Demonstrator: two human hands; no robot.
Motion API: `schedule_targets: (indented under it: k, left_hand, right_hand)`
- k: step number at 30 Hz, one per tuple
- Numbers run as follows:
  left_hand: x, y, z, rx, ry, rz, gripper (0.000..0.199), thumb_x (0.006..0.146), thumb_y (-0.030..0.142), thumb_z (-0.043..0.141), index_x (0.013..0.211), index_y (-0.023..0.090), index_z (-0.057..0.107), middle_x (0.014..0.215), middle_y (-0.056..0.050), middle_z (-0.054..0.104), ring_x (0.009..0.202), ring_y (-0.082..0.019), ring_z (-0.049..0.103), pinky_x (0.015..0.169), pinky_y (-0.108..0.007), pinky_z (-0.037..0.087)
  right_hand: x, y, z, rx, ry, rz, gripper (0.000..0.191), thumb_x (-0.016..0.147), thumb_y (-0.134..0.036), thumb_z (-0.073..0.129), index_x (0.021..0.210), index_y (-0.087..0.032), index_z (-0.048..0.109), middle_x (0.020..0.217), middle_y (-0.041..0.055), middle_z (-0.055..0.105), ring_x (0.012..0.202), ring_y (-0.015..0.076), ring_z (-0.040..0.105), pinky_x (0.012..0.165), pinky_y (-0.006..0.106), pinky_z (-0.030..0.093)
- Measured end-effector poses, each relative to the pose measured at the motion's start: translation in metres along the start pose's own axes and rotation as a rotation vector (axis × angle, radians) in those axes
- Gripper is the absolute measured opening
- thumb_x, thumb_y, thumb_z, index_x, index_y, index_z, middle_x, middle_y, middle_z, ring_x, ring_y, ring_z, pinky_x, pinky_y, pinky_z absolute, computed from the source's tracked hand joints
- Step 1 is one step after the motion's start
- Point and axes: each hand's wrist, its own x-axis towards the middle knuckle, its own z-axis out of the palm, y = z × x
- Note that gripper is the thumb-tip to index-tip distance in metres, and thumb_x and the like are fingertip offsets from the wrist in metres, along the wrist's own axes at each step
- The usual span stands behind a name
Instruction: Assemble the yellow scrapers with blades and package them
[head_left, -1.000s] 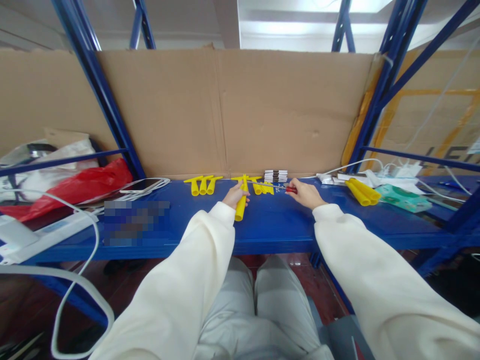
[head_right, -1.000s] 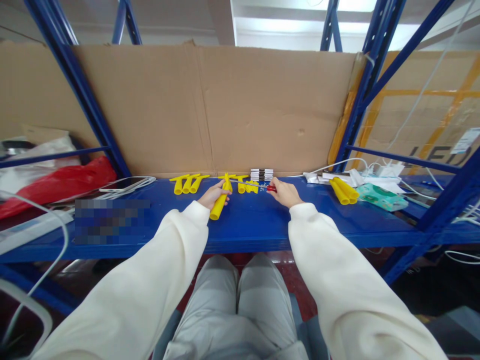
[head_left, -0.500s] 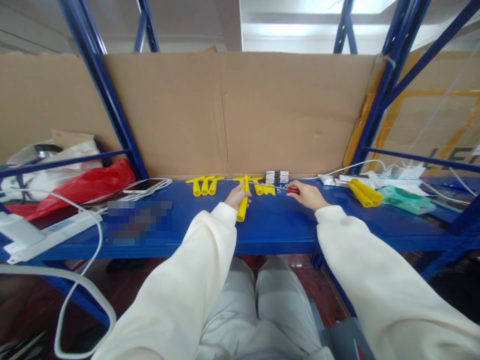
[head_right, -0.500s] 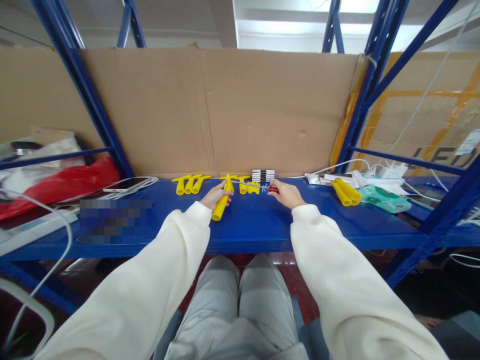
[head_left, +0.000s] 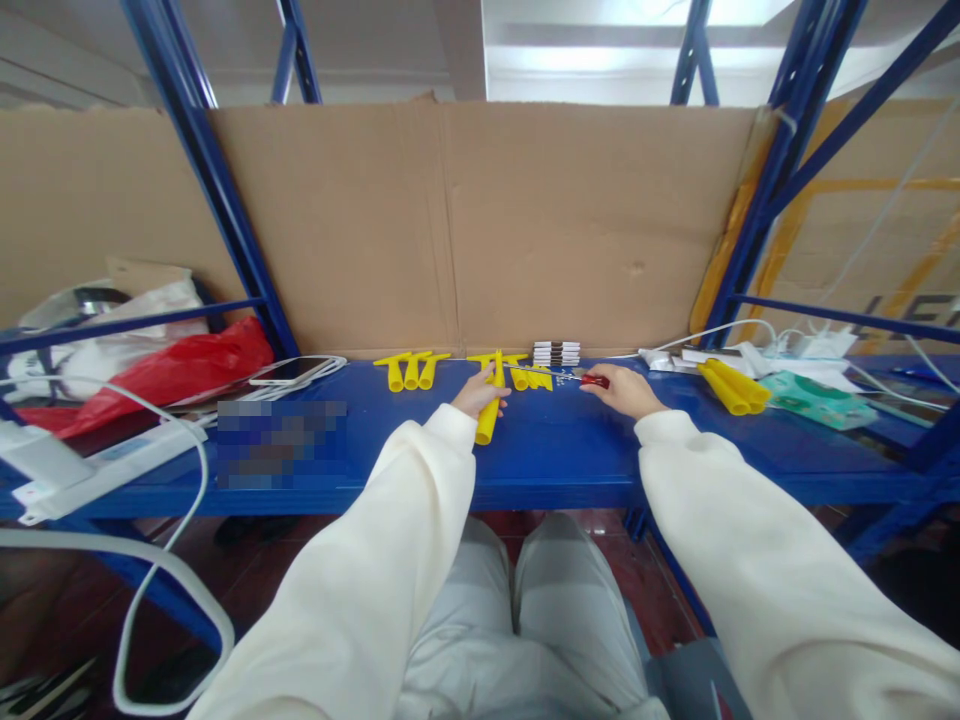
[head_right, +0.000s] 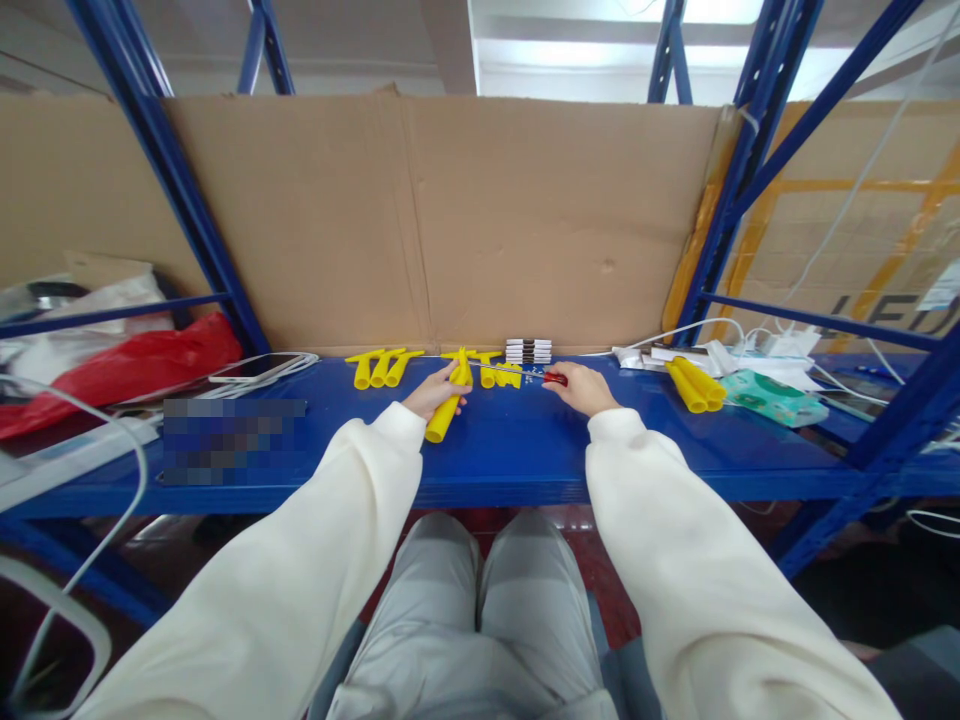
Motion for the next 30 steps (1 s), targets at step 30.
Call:
schedule_targets:
  k: [30]
  left_hand:
    - [0.019, -0.018, -0.006, 0.394, -0.041, 0.159, 0.097, 0.072, 0.002, 0.062, 0.158, 0.019, 0.019, 0.094, -0.006, 0.07, 0.054, -0.012, 0.06, 0.057, -0.022, 0.047]
  right_hand:
    - [0.003, 0.007, 0.008, 0.084, -0.025, 0.008, 0.014, 0.082, -0.035, 0.062, 0.09, -0.024, 0.065, 0.092, 0.0055, 0.076, 0.081, 0.0234, 0.069, 0.065, 0.03, 0.047]
